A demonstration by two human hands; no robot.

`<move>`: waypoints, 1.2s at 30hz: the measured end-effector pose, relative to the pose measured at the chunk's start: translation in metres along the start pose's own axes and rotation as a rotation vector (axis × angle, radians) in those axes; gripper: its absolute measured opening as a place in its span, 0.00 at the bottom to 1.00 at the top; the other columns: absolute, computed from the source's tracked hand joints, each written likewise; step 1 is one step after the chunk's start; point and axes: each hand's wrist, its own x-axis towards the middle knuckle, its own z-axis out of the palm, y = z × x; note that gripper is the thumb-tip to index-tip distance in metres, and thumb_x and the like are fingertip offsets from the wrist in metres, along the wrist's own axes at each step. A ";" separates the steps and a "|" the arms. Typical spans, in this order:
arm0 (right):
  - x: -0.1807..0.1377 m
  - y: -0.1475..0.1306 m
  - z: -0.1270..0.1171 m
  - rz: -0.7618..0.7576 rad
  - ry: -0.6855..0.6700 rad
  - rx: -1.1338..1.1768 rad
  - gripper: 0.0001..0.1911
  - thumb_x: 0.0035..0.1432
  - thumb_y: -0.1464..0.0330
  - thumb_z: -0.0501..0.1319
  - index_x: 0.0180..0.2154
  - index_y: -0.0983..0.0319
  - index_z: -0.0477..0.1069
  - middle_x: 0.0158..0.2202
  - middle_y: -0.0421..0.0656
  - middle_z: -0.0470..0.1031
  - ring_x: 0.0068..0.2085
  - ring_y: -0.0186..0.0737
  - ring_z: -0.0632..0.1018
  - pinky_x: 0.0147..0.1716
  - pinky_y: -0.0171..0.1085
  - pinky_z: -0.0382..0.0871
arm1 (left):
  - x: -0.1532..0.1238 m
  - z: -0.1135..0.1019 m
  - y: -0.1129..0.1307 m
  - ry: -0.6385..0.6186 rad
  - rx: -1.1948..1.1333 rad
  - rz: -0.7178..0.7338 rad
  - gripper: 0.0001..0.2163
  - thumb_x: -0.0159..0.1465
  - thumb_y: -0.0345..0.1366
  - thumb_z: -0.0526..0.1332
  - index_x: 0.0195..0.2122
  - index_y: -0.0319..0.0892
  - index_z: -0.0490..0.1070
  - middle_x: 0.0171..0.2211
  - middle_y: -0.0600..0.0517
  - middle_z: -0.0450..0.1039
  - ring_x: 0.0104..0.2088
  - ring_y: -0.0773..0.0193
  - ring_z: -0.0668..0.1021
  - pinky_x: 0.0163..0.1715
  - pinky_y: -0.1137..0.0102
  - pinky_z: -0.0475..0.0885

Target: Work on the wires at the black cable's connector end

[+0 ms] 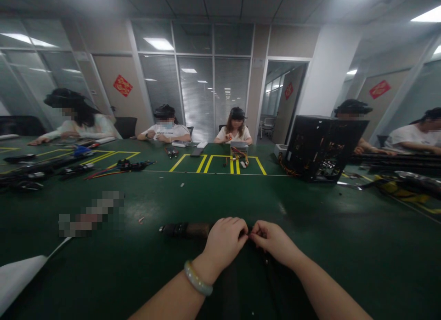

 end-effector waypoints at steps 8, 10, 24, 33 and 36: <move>-0.001 -0.005 -0.003 0.024 -0.026 -0.027 0.07 0.62 0.64 0.59 0.34 0.61 0.70 0.26 0.38 0.75 0.24 0.33 0.73 0.22 0.29 0.63 | 0.002 0.002 -0.002 -0.006 0.005 -0.001 0.04 0.62 0.33 0.63 0.37 0.45 0.69 0.35 0.55 0.72 0.39 0.60 0.73 0.40 0.65 0.63; -0.001 -0.005 -0.003 0.021 -0.022 -0.027 0.06 0.61 0.65 0.59 0.34 0.61 0.70 0.26 0.38 0.75 0.24 0.32 0.72 0.22 0.29 0.63 | 0.002 0.002 -0.003 -0.008 0.006 0.007 0.04 0.62 0.33 0.63 0.37 0.45 0.69 0.35 0.55 0.72 0.39 0.61 0.73 0.40 0.66 0.63; 0.001 -0.001 -0.001 0.024 -0.007 -0.024 0.08 0.61 0.63 0.60 0.33 0.61 0.70 0.25 0.38 0.74 0.24 0.33 0.72 0.22 0.29 0.61 | 0.000 -0.001 -0.002 -0.016 0.011 0.008 0.06 0.62 0.31 0.62 0.39 0.46 0.67 0.37 0.56 0.72 0.40 0.61 0.73 0.41 0.65 0.63; 0.006 0.000 -0.002 0.046 -0.053 0.004 0.09 0.62 0.62 0.59 0.33 0.62 0.70 0.25 0.37 0.73 0.22 0.32 0.70 0.20 0.28 0.60 | 0.000 -0.005 -0.002 -0.033 0.027 0.019 0.05 0.62 0.31 0.62 0.38 0.44 0.66 0.36 0.55 0.72 0.39 0.61 0.73 0.41 0.65 0.64; 0.008 0.002 -0.002 0.043 -0.057 -0.012 0.09 0.62 0.62 0.59 0.33 0.61 0.70 0.25 0.37 0.73 0.22 0.32 0.71 0.20 0.28 0.61 | 0.001 -0.005 -0.002 -0.027 0.033 0.027 0.05 0.62 0.31 0.62 0.37 0.44 0.67 0.36 0.55 0.72 0.39 0.61 0.73 0.40 0.66 0.63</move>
